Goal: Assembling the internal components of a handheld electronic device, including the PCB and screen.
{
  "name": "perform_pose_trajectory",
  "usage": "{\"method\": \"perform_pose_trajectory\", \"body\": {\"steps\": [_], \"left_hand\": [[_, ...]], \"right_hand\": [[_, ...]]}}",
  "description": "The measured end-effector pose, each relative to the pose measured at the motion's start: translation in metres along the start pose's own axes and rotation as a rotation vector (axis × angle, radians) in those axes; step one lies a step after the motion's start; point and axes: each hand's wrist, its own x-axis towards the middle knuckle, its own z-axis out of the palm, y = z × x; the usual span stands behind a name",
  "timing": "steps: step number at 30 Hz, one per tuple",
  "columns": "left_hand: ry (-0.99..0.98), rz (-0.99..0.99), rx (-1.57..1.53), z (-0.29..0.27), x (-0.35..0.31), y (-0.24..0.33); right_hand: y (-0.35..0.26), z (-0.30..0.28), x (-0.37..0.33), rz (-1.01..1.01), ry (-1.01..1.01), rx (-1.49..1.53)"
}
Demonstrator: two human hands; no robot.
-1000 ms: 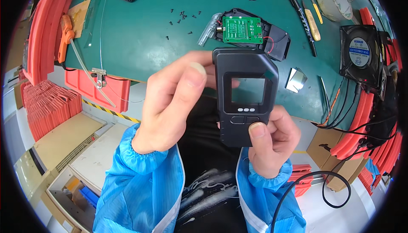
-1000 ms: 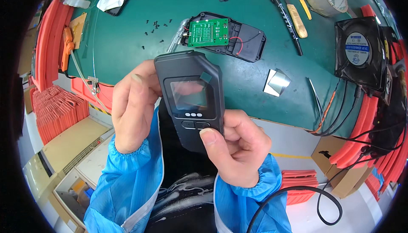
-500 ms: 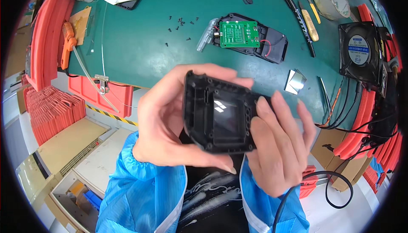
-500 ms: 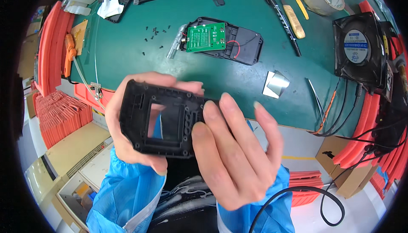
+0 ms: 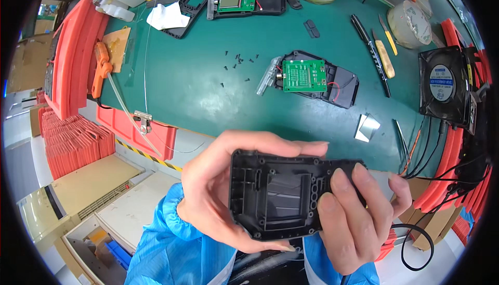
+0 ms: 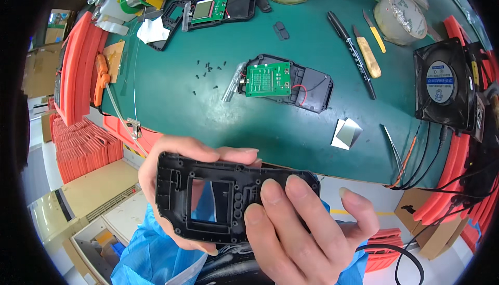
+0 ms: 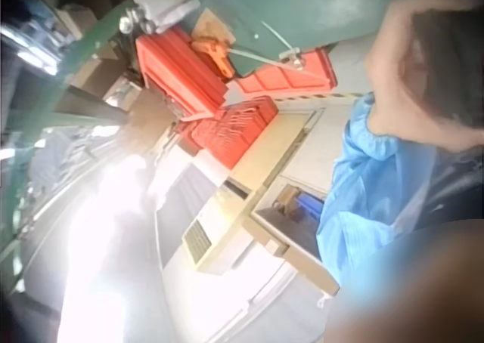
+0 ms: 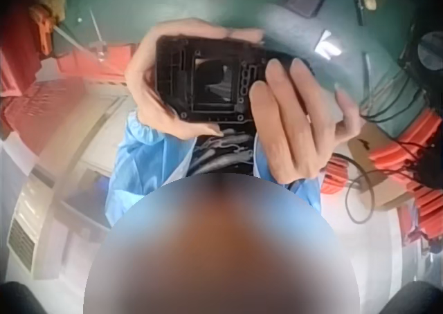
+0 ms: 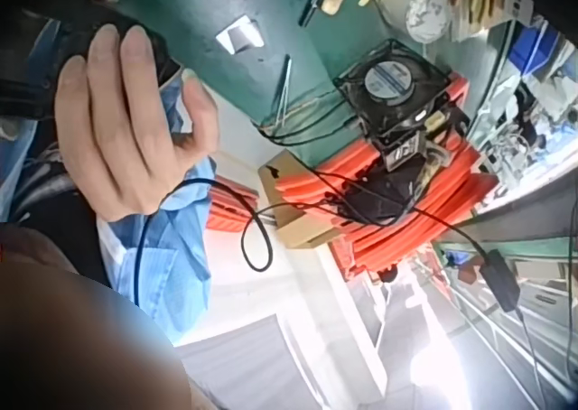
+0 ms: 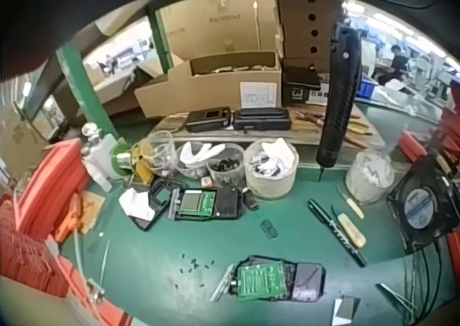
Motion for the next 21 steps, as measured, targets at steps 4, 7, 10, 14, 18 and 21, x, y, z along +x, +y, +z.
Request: {"method": "perform_pose_trajectory", "body": {"steps": [4, 7, 10, 14, 18, 21], "left_hand": [[-0.008, -0.011, 0.016, 0.001, 0.003, 0.004], [0.025, -0.03, 0.007, 0.002, 0.003, 0.003], [0.046, -0.047, -0.008, 0.001, 0.004, 0.0], [0.08, -0.068, -0.005, 0.001, 0.005, 0.0], [0.078, -0.098, -0.014, -0.004, 0.008, -0.008], [0.046, -0.067, 0.051, -0.011, 0.006, -0.016]], "right_hand": [[-0.004, 0.0, 0.006, 0.01, 0.036, -0.031], [-0.003, 0.0, 0.009, 0.022, -0.003, -0.038], [-0.002, 0.002, 0.01, 0.028, -0.016, -0.022], [0.005, 0.006, 0.009, 0.015, -0.015, 0.007], [0.014, 0.028, 0.005, 0.084, 0.132, 0.186], [0.011, 0.027, -0.001, 0.43, -0.027, 0.637]]}}
